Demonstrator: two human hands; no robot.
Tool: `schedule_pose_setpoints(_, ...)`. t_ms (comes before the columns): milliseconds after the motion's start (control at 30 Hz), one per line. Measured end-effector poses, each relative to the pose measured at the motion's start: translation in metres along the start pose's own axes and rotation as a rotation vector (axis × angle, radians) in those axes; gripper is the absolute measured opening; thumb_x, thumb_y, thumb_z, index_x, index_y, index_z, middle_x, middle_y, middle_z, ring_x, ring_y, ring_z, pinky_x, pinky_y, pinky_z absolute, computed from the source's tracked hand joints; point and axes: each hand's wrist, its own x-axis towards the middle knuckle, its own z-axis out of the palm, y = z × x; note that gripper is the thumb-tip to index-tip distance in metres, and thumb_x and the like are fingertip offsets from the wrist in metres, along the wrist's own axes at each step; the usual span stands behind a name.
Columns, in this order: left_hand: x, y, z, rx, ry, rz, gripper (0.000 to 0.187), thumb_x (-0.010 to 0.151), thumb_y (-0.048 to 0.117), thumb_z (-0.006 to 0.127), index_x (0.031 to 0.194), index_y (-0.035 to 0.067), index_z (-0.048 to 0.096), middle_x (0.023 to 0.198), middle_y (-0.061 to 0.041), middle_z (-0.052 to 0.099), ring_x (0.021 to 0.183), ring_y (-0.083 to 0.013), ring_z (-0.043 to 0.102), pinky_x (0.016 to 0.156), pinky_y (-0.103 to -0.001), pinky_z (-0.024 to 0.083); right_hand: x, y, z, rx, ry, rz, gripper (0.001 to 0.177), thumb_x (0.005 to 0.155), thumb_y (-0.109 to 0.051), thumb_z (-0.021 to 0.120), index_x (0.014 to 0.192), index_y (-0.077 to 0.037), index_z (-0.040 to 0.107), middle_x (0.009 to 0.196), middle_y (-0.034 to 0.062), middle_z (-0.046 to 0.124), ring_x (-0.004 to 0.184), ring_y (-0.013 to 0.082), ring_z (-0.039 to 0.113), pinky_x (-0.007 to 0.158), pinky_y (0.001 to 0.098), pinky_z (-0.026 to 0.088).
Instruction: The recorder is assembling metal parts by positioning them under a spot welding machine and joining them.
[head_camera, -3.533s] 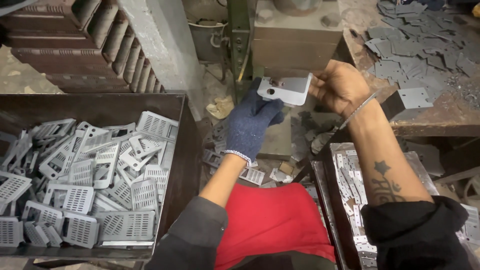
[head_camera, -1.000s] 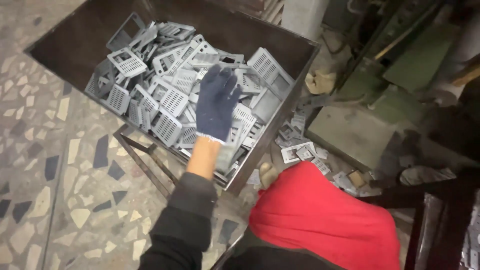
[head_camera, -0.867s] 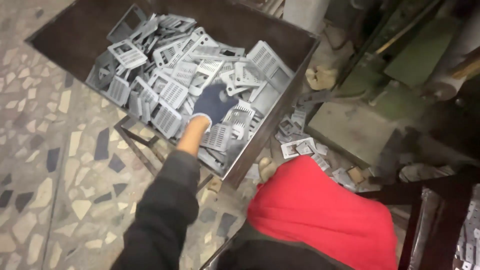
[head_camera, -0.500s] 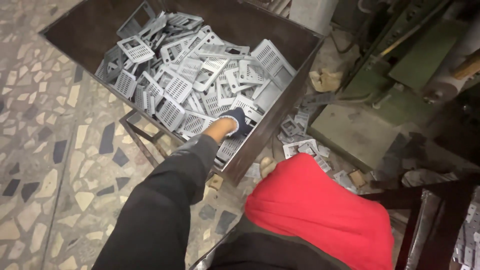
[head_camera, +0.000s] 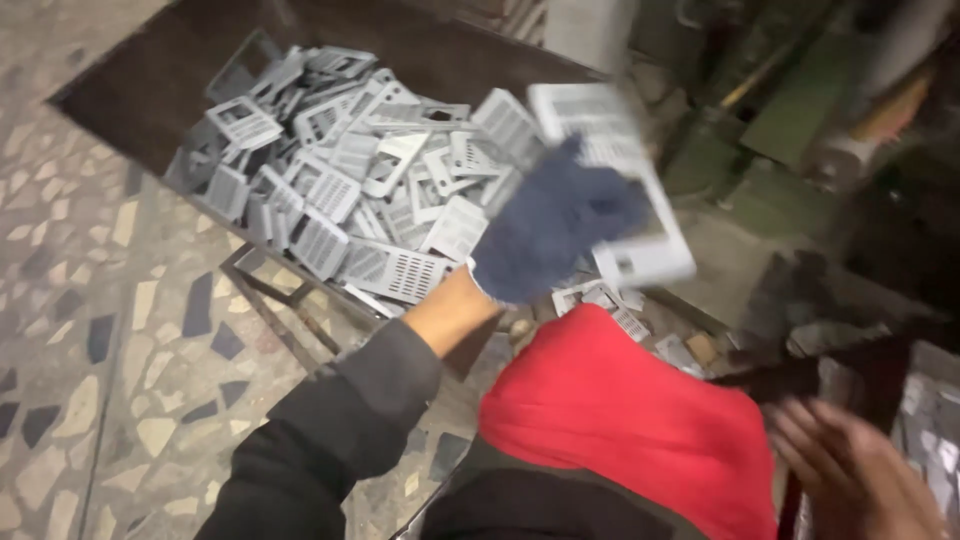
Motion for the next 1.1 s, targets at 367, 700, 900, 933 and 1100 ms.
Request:
schedule_pose_setpoints(367,-0.007,0.057,0.045,-0.353,-0.001,-0.293,0.045,0.100,0.003,0.060,0.144,0.005,0.056,0.142,-0.015,0.062,0.141,-0.0322,0.053,0.122,-0.041,0.044,-0.036,-0.120,0.109,0.585,-0.423,-0.321,0.031,0.100,0.000,0.060,0.131,0.002,0.058,0.114,0.0116,0.070,0.092,0.0147,0.068,0.083,0.0268,0.059)
schedule_pose_setpoints(700,-0.054,0.064,0.129,-1.741,-0.288,-1.162,0.038,0.102,0.003,0.062,0.138,-0.007,0.057,0.123,-0.018,0.066,0.108,-0.0273,0.068,0.092,-0.042,0.060,-0.006,-0.070,0.058,0.063,-0.167,-0.685,0.028,0.105,-0.005,0.060,0.132,0.001,0.059,0.119,0.0081,0.070,0.109,0.0113,0.066,0.093,0.0261,0.056)
schedule_pose_setpoints(900,-0.098,0.093,0.166,-1.922,-0.289,-1.521,0.046,0.087,0.003,0.066,0.131,0.010,0.060,0.120,-0.006,0.068,0.107,-0.0195,0.070,0.093,-0.042,0.062,0.054,0.026,-0.080,-0.233,0.513,-0.519,0.014,0.102,-0.009,0.064,0.112,-0.004,0.072,0.100,0.0079,0.075,0.090,0.0151,0.071,0.079,0.0293,0.055)
schedule_pose_setpoints(933,-0.112,0.095,0.174,-1.848,-0.332,-1.543,0.043,0.089,0.002,0.068,0.131,0.007,0.059,0.119,-0.007,0.067,0.108,-0.0207,0.068,0.095,-0.042,0.061,0.060,0.047,-0.100,-0.443,0.588,-0.470,0.016,0.097,-0.013,0.071,0.109,-0.003,0.073,0.098,0.0110,0.076,0.089,0.0201,0.073,0.080,0.0328,0.056)
schedule_pose_setpoints(1100,-0.115,0.106,0.170,-1.638,-0.463,-1.509,0.037,0.092,0.003,0.067,0.128,-0.001,0.059,0.117,-0.012,0.068,0.110,-0.0252,0.068,0.091,-0.043,0.059,0.075,0.101,-0.131,-0.860,0.665,-0.325,0.033,0.080,-0.025,0.091,0.098,-0.001,0.075,0.093,0.0192,0.072,0.084,0.0341,0.071,0.078,0.0434,0.056)
